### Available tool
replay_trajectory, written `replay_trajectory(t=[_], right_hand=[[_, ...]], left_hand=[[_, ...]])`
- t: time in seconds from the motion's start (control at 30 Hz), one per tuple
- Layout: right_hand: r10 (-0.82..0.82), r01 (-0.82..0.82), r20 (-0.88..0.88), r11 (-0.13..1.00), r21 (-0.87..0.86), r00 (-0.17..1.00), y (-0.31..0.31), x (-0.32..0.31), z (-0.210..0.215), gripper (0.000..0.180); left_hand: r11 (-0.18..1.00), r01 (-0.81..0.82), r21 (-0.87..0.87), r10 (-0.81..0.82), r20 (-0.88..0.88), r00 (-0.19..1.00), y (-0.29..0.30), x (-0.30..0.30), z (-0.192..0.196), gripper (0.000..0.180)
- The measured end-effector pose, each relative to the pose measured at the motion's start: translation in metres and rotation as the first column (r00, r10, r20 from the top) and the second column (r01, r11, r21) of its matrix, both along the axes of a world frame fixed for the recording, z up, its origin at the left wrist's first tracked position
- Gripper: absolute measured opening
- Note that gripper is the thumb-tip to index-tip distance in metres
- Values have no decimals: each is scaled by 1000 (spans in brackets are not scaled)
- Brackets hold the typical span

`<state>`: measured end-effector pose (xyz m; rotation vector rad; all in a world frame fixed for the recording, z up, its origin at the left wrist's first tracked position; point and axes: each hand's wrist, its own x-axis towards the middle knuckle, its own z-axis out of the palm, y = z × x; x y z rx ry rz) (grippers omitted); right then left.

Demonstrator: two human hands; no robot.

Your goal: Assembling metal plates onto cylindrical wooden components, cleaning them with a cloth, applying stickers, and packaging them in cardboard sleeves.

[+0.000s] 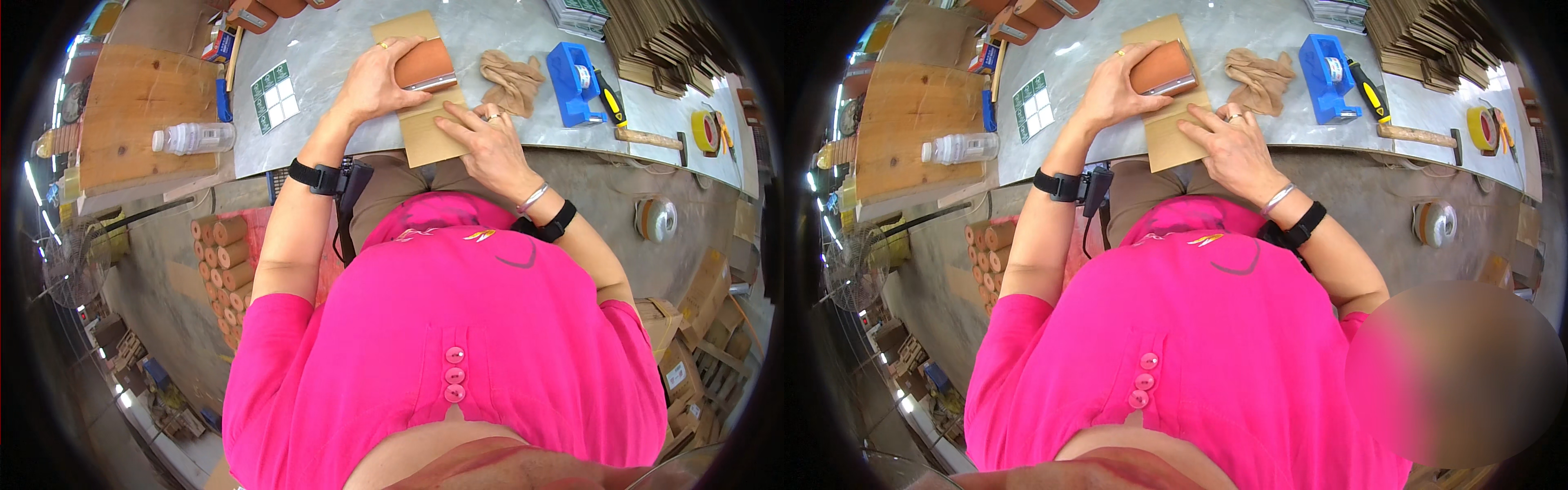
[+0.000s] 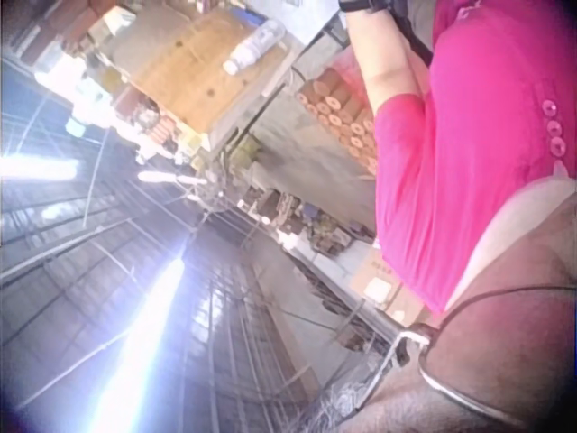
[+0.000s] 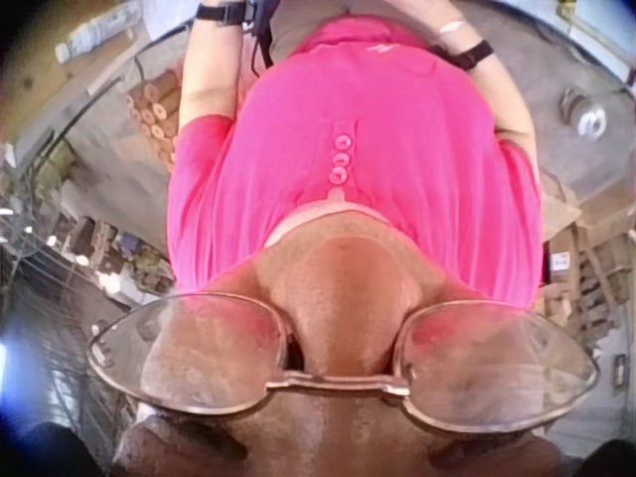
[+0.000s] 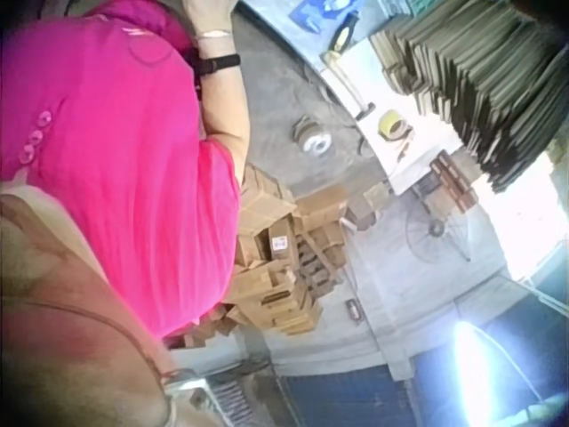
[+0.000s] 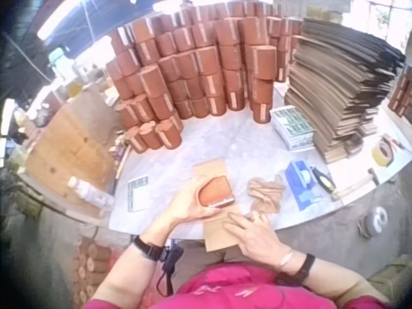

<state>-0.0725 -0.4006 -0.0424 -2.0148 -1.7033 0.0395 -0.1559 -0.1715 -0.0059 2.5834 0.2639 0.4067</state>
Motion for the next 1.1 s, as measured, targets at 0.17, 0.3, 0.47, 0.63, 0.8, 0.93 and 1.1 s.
replay_trajectory(t=[0.17,0.3,0.47,0.63,0.8,0.93,1.1], right_hand=[[-5,5,0,1000,-9,1000,1,0,0,57],[-5,5,-1,1000,-22,1000,0,0,2,57],[-2,2,4,999,-36,1000,1,1,4,57],[6,-6,15,1000,-31,1000,0,1,4,58],[1,-1,4,998,-61,1000,0,1,6,58],[6,-5,14,997,-71,1000,1,1,7,58],[10,-8,20,996,-88,1000,1,2,7,60]], left_hand=[[1000,17,15,-17,-21,1000,0,3,-2,77],[998,6,55,-4,-37,999,-2,5,-2,76],[999,6,48,-3,-54,999,-1,5,0,75],[995,88,-41,-90,-63,994,14,4,-5,73],[870,69,-488,-129,-89,988,22,4,-10,54],[783,-30,-621,-71,-138,988,23,4,-10,53],[775,-59,-630,-76,-185,980,31,10,-9,53]])
